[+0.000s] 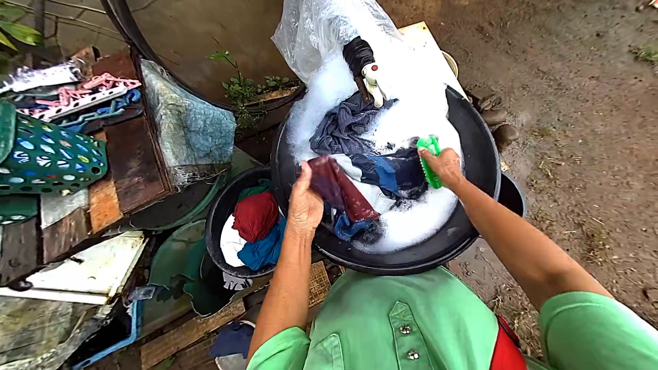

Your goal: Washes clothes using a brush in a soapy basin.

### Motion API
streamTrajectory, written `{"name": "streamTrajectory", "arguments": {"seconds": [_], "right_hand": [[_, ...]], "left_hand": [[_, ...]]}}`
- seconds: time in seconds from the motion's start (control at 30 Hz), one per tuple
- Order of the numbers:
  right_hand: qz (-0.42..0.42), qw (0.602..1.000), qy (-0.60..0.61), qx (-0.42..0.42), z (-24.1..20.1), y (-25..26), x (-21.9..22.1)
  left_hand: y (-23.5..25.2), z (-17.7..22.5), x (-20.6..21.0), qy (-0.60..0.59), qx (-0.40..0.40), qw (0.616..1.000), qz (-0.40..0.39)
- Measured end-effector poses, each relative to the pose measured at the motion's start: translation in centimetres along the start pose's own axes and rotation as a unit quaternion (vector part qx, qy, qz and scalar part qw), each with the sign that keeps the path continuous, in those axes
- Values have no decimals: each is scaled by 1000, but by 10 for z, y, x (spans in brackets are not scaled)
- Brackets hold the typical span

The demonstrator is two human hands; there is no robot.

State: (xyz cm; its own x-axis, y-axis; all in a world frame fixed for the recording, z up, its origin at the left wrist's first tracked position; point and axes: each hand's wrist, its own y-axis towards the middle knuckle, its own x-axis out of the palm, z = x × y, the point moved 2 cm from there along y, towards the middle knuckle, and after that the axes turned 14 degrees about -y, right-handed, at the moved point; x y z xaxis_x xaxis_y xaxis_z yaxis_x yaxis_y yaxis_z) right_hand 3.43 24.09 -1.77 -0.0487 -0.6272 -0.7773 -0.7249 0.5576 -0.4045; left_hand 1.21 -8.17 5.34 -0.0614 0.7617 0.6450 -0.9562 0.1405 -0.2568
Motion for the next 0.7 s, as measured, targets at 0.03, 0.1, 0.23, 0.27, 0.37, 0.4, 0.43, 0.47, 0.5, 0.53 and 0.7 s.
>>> {"name": "streamTrajectory", "arguments": {"seconds": [0.03, 0.1, 0.23, 0.27, 0.37, 0.4, 0.43, 0.47, 0.5, 0.53, 0.7], "right_hand": [[-21, 997, 67, 16, 1, -9, 7], [-122, 984, 124, 32, 2, -29, 26], [-168, 970, 174, 0, -5, -41, 3], [-147, 967, 208, -12, -8, -45, -16], [-88, 931, 348, -66, -15, -66, -81], [-85, 906, 402, -98, -13, -70, -95], [-75, 890, 434, -118, -12, -69, -103], [-53, 891, 435, -119, -10, -63, -105], [-17, 911, 401, -98, -10, -52, -102], [11, 942, 329, -70, -7, -41, -94], [-30, 984, 140, -107, -31, -37, -34]], "left_hand": [[0, -7, -3, 82, -8, 996, -36], [-2, -17, 1, 189, -40, 979, -73], [-18, 8, 17, 119, -41, 985, -117], [-22, 21, 18, 54, -19, 990, -131], [-5, 50, 13, -91, 42, 968, -232], [1, 48, 7, -76, 57, 971, -217], [4, 38, -1, -22, 58, 986, -157], [5, 21, -6, 51, 24, 995, -87], [8, 3, -7, 117, -35, 992, -37], [10, -14, -6, 169, -98, 981, -3], [13, -48, 4, 202, -174, 955, 131]]}}
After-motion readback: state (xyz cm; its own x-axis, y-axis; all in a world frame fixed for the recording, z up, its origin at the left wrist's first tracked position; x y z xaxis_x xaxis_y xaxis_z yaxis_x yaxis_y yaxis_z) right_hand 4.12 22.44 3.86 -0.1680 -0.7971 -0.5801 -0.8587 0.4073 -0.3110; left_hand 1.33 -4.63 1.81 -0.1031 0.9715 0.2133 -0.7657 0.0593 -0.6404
